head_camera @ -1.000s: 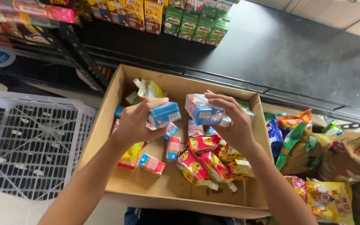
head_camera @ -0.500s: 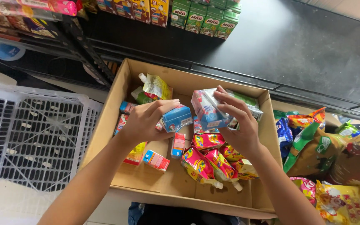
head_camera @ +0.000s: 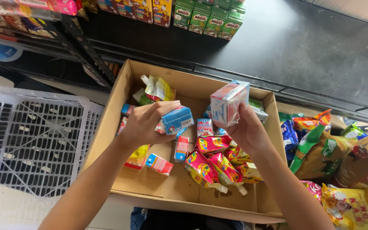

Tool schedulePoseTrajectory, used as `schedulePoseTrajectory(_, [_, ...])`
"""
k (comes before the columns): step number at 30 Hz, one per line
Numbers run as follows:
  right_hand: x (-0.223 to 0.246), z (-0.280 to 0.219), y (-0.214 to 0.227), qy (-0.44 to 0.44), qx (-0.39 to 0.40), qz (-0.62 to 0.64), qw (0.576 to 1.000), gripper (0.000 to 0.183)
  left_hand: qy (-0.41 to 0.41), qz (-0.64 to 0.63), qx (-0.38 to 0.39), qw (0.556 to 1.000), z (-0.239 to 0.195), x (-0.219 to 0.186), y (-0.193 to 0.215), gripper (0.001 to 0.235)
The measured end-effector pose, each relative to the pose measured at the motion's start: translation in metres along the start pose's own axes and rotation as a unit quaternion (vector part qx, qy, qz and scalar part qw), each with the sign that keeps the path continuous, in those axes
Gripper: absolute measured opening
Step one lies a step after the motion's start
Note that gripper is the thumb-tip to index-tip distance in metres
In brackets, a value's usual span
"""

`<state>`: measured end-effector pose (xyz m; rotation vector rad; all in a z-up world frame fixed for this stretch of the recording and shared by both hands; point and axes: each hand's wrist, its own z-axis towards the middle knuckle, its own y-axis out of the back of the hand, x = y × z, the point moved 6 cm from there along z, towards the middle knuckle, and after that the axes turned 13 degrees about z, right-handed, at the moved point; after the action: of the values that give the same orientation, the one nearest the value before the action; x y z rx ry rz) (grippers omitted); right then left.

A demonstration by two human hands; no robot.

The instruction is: The person picks up various small cartons and pouches from a cardboard box and places them onto a store shelf. They handle green, blue, and red cartons, as well as yellow pouches, arranging them in rows on the shelf.

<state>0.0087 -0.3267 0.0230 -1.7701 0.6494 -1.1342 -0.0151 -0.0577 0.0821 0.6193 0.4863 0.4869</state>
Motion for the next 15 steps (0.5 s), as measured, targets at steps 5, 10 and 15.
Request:
schedulePoseTrajectory(5, [0.007,-0.008,-0.029,0.124,0.043,-0.249,0.96,0.049,-0.003,-0.006,-0.004,1.0,-0.001,0.0,0.001,0.073])
schedulePoseTrajectory(10, [0.012,-0.024,-0.095,0.264,0.09,-0.595,0.754,0.058,-0.004,0.0,-0.006,1.0,0.0,-0.002,0.0,0.073])
schedulePoseTrajectory(15, [0.009,-0.03,-0.108,0.313,0.096,-0.687,0.648,0.059,-0.011,0.002,-0.011,1.0,0.0,-0.004,-0.001,0.072])
